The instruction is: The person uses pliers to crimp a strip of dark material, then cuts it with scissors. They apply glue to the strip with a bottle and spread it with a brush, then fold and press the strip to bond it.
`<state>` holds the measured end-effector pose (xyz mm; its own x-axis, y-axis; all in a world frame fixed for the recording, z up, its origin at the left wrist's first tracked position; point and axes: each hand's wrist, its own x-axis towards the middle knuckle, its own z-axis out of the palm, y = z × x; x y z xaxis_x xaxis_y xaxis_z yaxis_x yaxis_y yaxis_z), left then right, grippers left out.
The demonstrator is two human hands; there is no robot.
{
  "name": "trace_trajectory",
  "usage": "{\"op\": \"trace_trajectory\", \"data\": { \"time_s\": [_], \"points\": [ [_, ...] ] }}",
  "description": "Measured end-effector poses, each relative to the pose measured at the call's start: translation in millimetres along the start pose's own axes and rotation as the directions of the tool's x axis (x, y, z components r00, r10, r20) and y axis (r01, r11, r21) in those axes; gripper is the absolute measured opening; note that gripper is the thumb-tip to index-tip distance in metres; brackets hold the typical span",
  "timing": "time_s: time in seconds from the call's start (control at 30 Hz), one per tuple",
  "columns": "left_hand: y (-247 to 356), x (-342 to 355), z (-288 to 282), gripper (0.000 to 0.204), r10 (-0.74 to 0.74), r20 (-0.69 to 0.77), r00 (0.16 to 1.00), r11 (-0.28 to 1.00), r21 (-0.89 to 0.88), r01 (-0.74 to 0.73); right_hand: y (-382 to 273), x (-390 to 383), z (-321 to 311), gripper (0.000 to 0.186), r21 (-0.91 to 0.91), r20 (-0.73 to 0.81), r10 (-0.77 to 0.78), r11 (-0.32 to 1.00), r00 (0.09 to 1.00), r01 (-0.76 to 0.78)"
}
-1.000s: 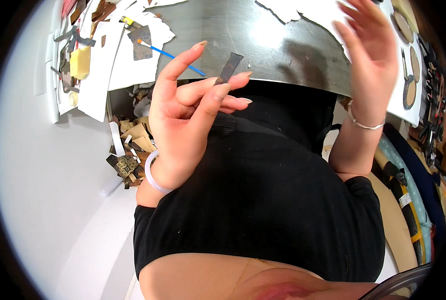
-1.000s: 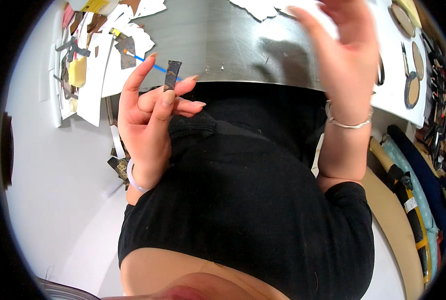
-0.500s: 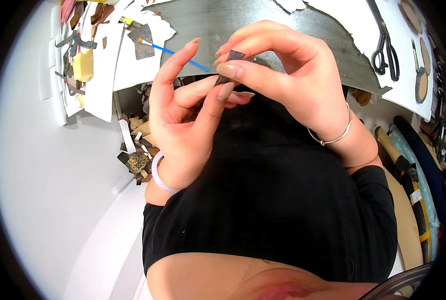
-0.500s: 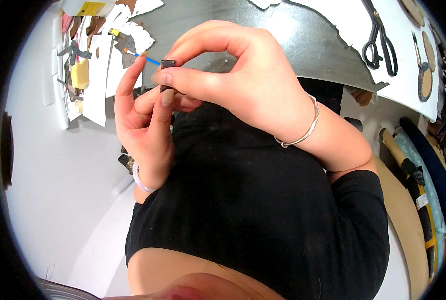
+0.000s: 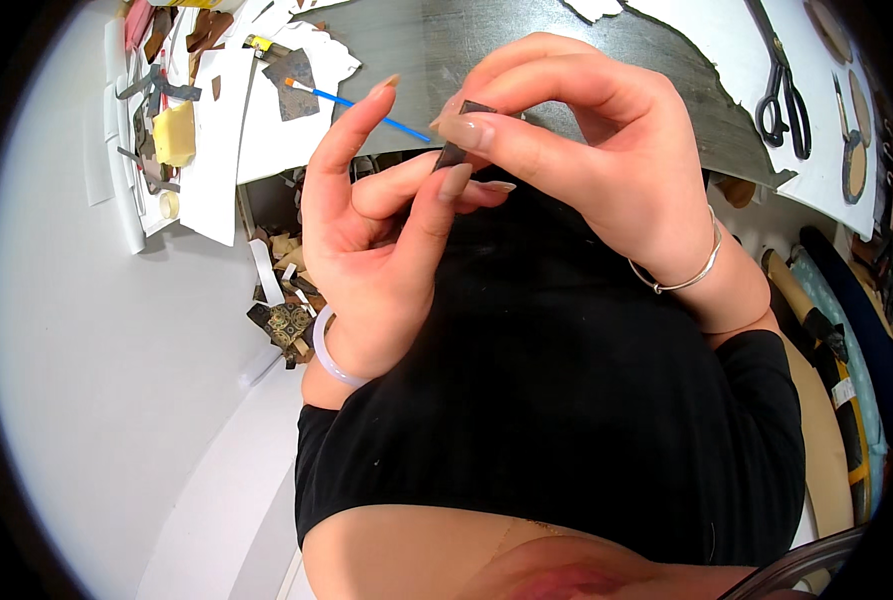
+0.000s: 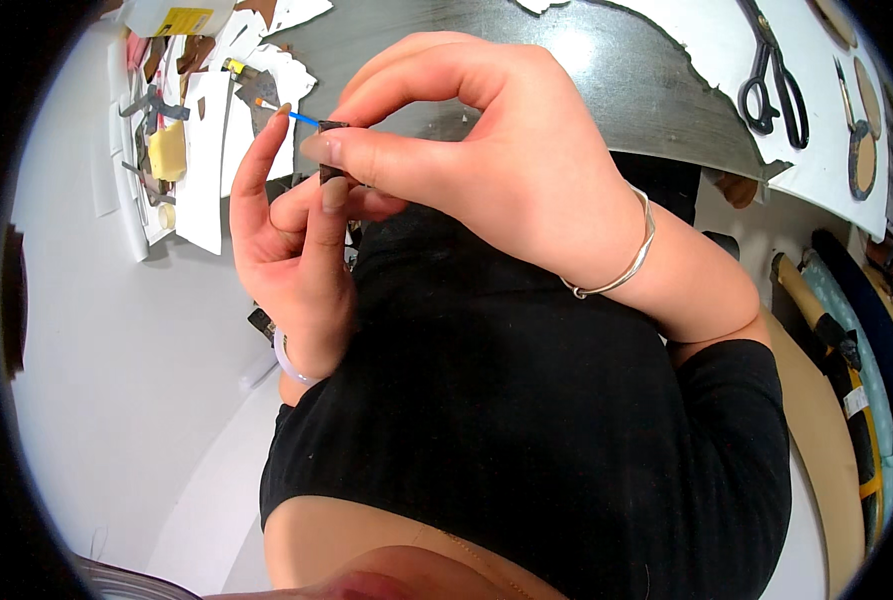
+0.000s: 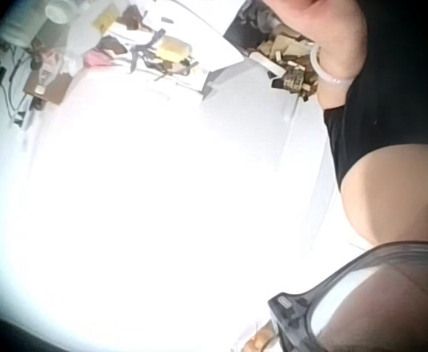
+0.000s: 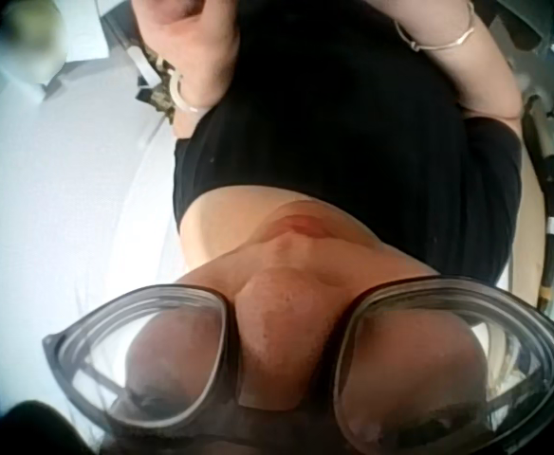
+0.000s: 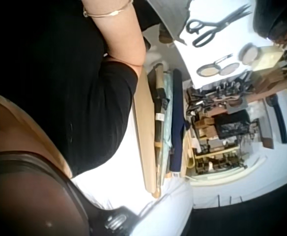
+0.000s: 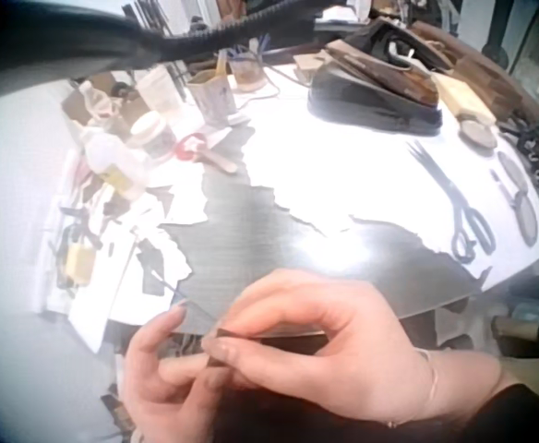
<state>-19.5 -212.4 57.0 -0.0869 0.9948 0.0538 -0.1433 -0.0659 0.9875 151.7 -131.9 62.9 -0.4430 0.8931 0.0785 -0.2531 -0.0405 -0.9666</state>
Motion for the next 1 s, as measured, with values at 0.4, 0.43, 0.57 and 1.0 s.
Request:
{"op": "trace_trajectory", "data": {
  "time_s": [0.4,0.43,0.57,1.0],
  "points": [
    [-2,-2,-3,0.061,0.005,0.034,0.999,1.000,0.021,-0.005,-3,-2,-1,0.006,0.013,0.022,0.081,0.997,0.996,-0.082],
    [-1,-2,-2,0.060,-0.009,0.034,0.999,1.000,0.024,0.008,-3,-2,-1,0.007,0.007,0.017,0.086,0.996,0.996,-0.086],
    [13,-1,15,0.058,-0.143,-0.105,0.984,0.985,0.077,0.152,5,5,-8,0.009,-0.087,-0.050,0.022,0.996,0.999,-0.026],
    [9,1,5,0.055,-0.212,-0.058,0.975,0.977,0.007,0.213,1,4,-6,0.011,-0.109,0.017,0.133,0.985,0.991,-0.131]
  ]
}}
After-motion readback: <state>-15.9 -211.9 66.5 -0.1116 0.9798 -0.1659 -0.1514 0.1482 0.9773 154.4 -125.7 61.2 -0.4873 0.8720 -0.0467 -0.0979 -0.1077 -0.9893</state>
